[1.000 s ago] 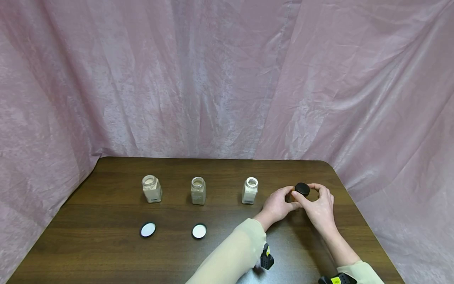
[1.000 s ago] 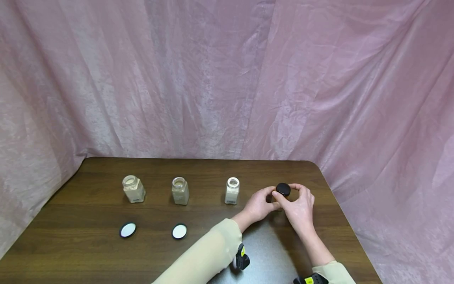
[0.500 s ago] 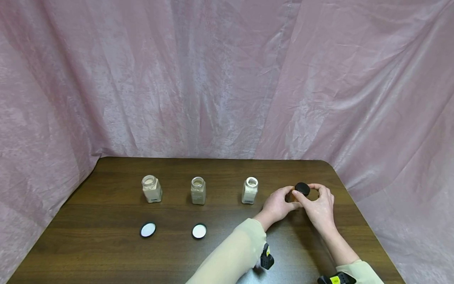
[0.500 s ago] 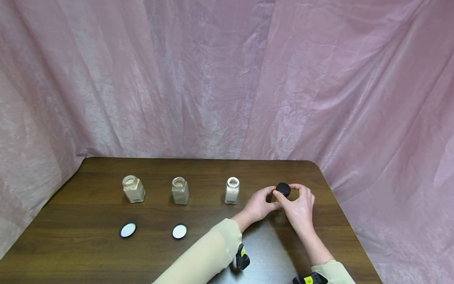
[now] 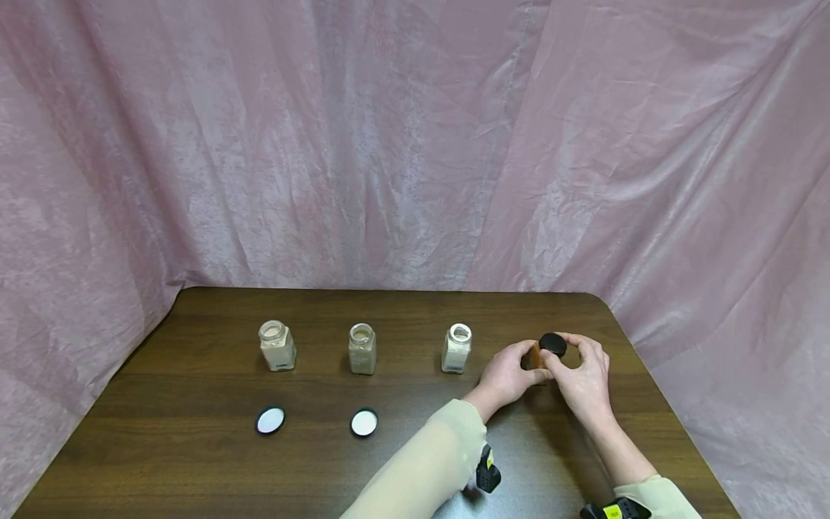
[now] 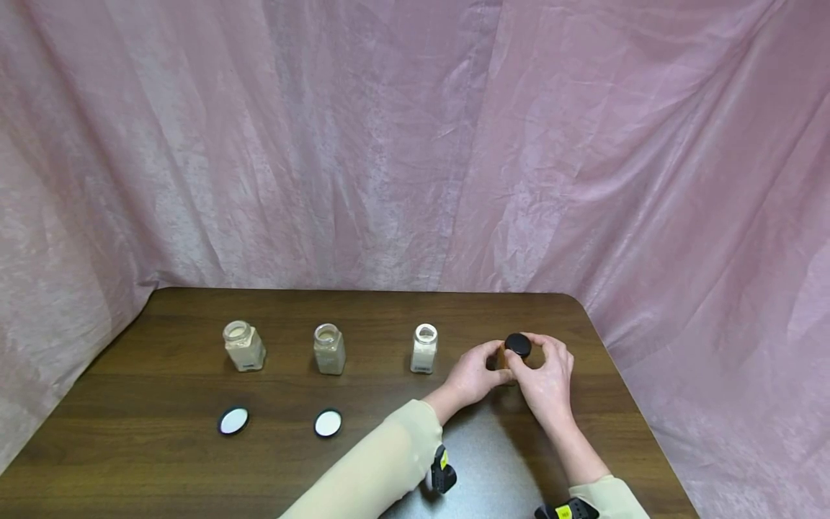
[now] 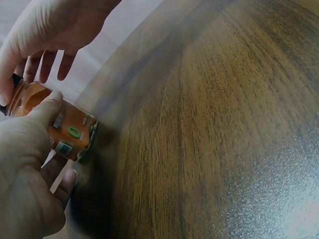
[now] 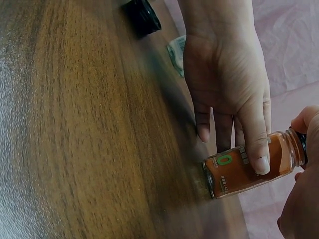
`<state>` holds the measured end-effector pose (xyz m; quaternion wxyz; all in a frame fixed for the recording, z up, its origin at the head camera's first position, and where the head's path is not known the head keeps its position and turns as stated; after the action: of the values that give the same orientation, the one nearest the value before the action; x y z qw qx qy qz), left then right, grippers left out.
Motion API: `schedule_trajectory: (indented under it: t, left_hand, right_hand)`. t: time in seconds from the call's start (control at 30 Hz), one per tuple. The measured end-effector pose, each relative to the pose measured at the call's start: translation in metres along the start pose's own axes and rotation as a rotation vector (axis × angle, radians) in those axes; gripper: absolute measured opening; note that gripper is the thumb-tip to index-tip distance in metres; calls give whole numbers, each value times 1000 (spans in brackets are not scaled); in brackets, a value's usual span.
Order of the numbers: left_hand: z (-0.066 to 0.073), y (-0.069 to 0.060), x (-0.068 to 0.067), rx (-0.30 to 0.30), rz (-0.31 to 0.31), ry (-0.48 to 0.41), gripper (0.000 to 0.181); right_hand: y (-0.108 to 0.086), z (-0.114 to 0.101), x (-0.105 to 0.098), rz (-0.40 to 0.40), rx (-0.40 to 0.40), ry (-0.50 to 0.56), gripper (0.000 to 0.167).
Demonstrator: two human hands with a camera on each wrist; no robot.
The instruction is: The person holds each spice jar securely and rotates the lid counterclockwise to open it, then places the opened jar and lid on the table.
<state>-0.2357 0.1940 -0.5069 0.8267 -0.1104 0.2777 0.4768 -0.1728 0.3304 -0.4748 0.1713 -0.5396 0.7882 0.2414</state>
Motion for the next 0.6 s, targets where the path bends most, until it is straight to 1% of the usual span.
schedule_trajectory:
  t: [0.13, 0.33, 0.6]
  left_hand:
    - [1, 0, 1, -3, -2, 1, 47]
    - [1, 0, 1, -3, -4, 4, 49]
    - [1, 1, 0, 1, 0, 4, 45]
  right_hand:
    - [0, -1, 0, -2, -3, 13, 48]
    - [0, -1, -1, -6, -6, 31, 47]
    - [0, -3, -3, 38, -51, 56, 45]
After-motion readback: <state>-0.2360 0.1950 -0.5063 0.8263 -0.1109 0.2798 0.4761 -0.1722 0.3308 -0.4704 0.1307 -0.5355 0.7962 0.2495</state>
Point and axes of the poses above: each hand's wrist, its own y-axis towards the middle knuckle, its own x-axis out of the palm, z = x × y, the point moved 1 cm from there along y, towards the middle knuckle, and after that the axes turned 5 degrees about -z, right-handed, at the moved point
